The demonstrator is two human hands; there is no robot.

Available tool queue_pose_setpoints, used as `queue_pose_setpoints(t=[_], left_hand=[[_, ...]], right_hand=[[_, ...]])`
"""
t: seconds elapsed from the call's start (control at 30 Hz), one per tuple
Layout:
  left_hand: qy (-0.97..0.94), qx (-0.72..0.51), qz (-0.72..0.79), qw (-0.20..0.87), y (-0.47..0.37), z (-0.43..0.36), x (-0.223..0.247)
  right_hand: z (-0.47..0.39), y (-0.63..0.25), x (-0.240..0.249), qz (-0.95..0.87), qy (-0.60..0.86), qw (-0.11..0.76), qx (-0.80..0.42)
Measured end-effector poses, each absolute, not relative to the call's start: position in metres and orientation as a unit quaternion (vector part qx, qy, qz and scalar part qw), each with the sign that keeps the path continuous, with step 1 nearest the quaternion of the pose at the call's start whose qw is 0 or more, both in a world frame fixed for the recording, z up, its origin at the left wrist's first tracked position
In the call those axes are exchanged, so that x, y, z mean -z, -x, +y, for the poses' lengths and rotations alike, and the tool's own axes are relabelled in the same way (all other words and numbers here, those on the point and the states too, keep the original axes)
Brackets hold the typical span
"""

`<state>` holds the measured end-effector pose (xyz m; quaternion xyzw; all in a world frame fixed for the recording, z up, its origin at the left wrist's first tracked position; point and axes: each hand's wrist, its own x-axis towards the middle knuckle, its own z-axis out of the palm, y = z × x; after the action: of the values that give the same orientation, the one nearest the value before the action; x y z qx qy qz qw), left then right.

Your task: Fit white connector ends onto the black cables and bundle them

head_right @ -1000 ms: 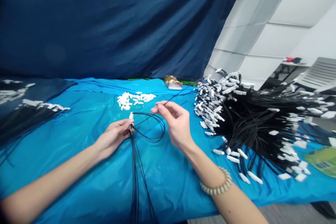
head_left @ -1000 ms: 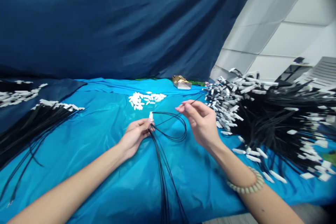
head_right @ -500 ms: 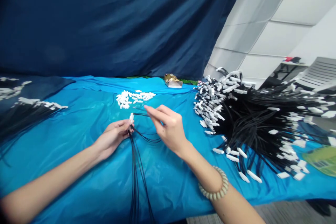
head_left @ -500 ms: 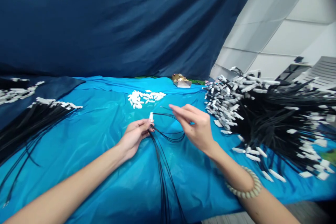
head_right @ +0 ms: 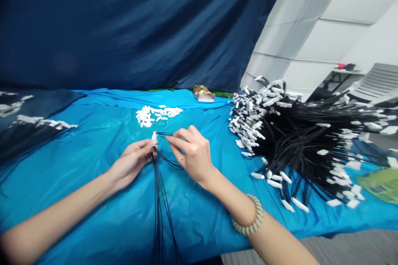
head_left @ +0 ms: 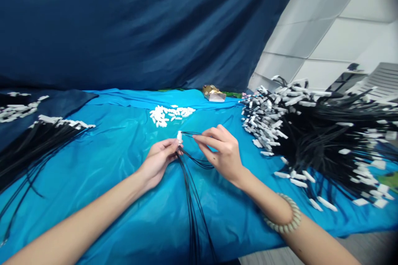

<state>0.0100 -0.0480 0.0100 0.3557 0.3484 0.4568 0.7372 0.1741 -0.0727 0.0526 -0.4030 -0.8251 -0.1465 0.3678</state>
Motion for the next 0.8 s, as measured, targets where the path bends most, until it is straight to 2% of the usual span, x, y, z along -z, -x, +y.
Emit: queue_pose_setpoints(t=[0.47, 0.8], left_hand=[[-0.401, -0.471, 0.344, 0.706, -0.010, -0.048, -0.009], [-0.452, -0.481, 0.354, 0.663, -0.010, -0.050, -0.010]], right_hand=[[-0.074, -0.169, -0.053, -0.806, 0.426, 0.387, 0.134], [-0.076, -0.164, -0.050, -0.779, 0.455, 0.425, 0.073]])
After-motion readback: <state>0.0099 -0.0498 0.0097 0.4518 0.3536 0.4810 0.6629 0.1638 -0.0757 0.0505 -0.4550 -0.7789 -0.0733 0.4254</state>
